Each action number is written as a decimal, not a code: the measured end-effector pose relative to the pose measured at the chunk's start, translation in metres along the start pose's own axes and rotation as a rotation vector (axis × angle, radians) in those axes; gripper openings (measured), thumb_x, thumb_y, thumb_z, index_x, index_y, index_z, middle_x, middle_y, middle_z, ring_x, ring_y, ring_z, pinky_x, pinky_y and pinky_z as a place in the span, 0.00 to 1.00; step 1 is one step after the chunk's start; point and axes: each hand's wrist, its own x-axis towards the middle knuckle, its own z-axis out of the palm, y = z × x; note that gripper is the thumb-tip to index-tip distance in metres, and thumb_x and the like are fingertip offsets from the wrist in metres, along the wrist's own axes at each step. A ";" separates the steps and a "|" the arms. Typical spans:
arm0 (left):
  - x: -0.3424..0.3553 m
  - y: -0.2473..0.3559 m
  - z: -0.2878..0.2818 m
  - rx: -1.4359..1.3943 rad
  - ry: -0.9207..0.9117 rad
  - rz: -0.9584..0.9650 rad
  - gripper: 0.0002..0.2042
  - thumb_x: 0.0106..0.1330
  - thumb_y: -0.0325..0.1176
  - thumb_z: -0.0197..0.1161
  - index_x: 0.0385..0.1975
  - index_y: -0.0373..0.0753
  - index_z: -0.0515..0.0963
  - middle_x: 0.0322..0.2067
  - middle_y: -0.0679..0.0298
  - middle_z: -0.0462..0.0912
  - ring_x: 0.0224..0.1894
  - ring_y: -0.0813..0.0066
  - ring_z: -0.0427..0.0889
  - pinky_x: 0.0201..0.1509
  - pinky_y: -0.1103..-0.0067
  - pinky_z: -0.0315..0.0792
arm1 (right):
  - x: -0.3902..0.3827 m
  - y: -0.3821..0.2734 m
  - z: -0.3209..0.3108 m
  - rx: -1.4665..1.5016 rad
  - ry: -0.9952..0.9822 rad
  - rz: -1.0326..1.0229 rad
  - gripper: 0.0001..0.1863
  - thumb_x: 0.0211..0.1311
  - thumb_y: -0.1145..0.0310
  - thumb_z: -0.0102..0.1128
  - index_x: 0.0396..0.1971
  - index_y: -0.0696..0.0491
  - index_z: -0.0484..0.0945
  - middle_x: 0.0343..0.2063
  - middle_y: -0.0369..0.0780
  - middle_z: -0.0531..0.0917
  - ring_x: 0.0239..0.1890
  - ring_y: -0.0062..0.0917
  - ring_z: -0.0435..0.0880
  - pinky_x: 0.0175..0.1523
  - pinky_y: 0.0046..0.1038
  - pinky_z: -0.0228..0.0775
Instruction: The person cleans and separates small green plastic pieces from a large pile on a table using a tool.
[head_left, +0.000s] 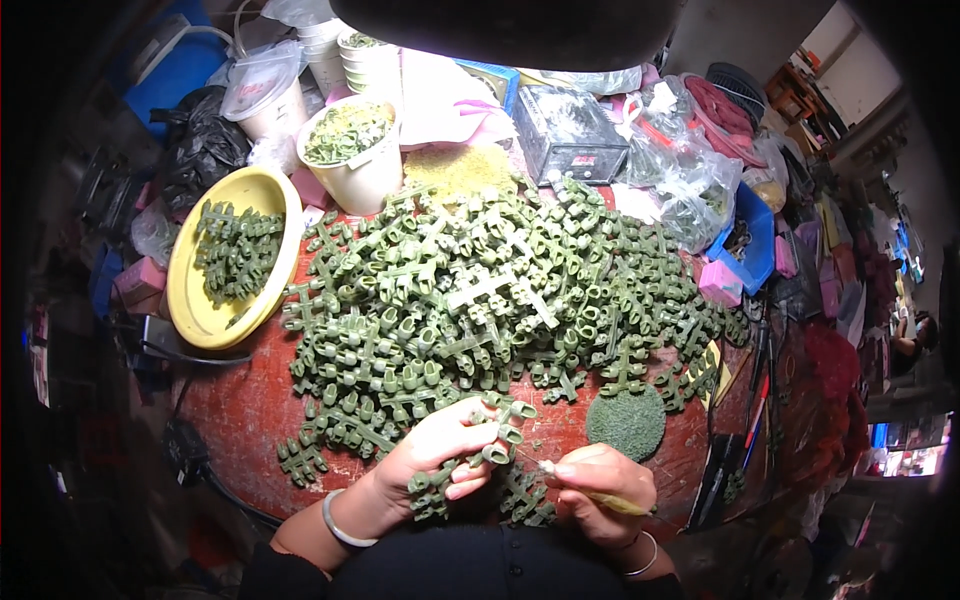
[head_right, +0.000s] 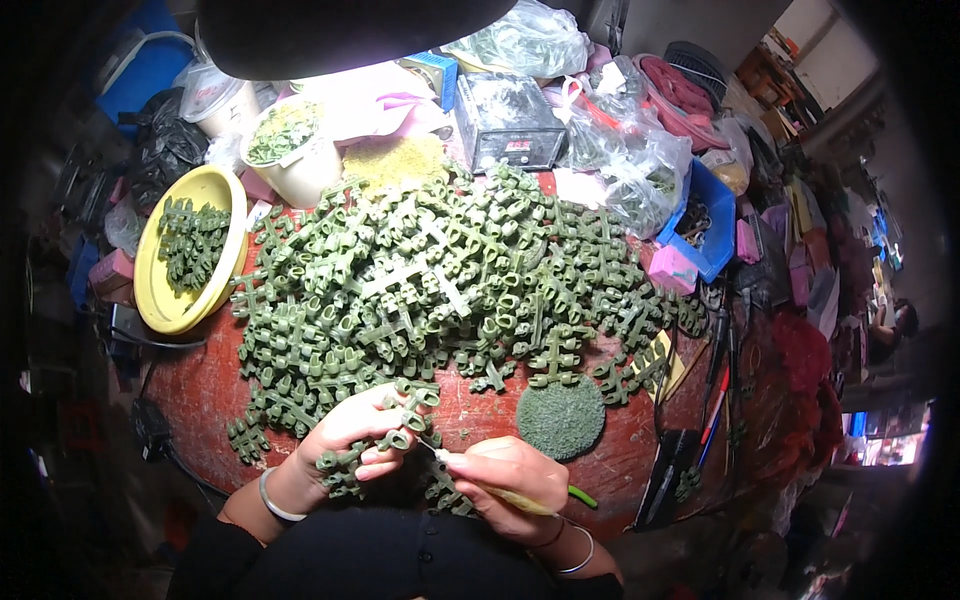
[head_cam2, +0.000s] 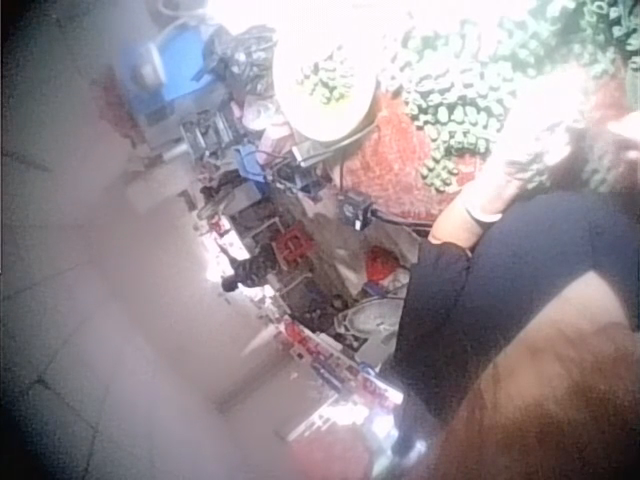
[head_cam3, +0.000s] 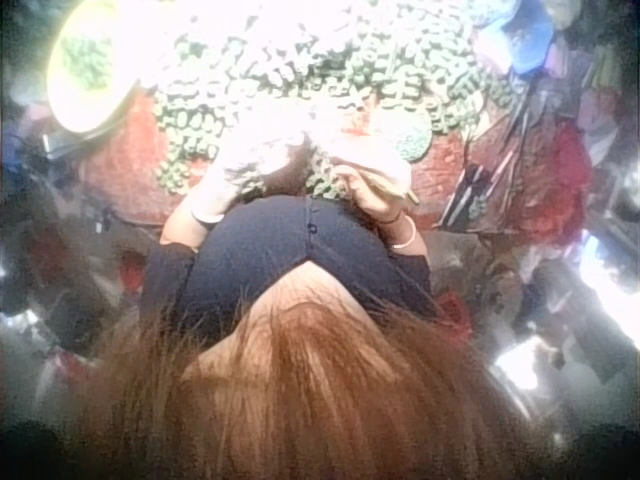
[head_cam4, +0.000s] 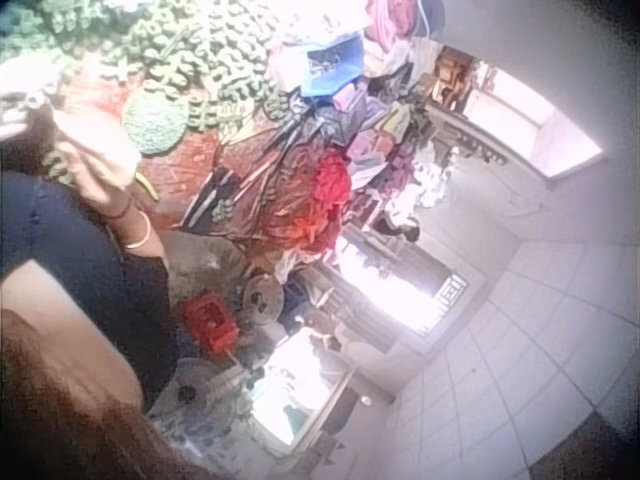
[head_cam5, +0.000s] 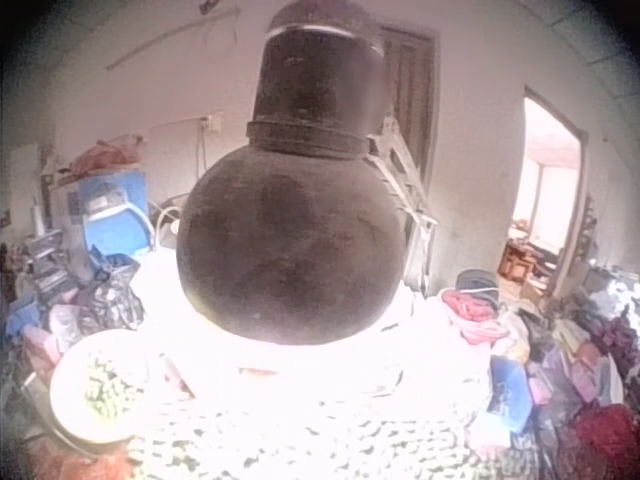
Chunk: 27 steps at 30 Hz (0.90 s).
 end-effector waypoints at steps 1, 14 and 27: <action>0.002 0.000 0.001 -0.001 0.002 0.002 0.11 0.71 0.31 0.57 0.46 0.29 0.71 0.23 0.66 0.72 0.14 0.86 0.65 0.14 0.86 0.63 | 0.001 0.000 0.000 0.002 -0.002 -0.001 0.16 0.54 0.80 0.70 0.45 0.60 0.83 0.32 0.42 0.85 0.33 0.30 0.85 0.38 0.27 0.78; -0.009 0.003 0.016 0.385 0.018 0.075 0.18 0.69 0.27 0.60 0.56 0.32 0.67 0.26 0.63 0.79 0.14 0.82 0.70 0.16 0.84 0.64 | -0.010 0.005 -0.002 0.028 0.160 0.013 0.13 0.57 0.72 0.72 0.40 0.59 0.80 0.31 0.42 0.83 0.30 0.30 0.82 0.36 0.28 0.75; -0.007 0.006 0.015 0.498 -0.005 -0.106 0.11 0.71 0.30 0.58 0.51 0.39 0.73 0.24 0.69 0.80 0.15 0.88 0.71 0.17 0.88 0.62 | 0.000 0.004 0.001 -0.270 -0.031 -0.091 0.12 0.56 0.63 0.73 0.36 0.53 0.84 0.28 0.36 0.78 0.30 0.26 0.78 0.35 0.26 0.70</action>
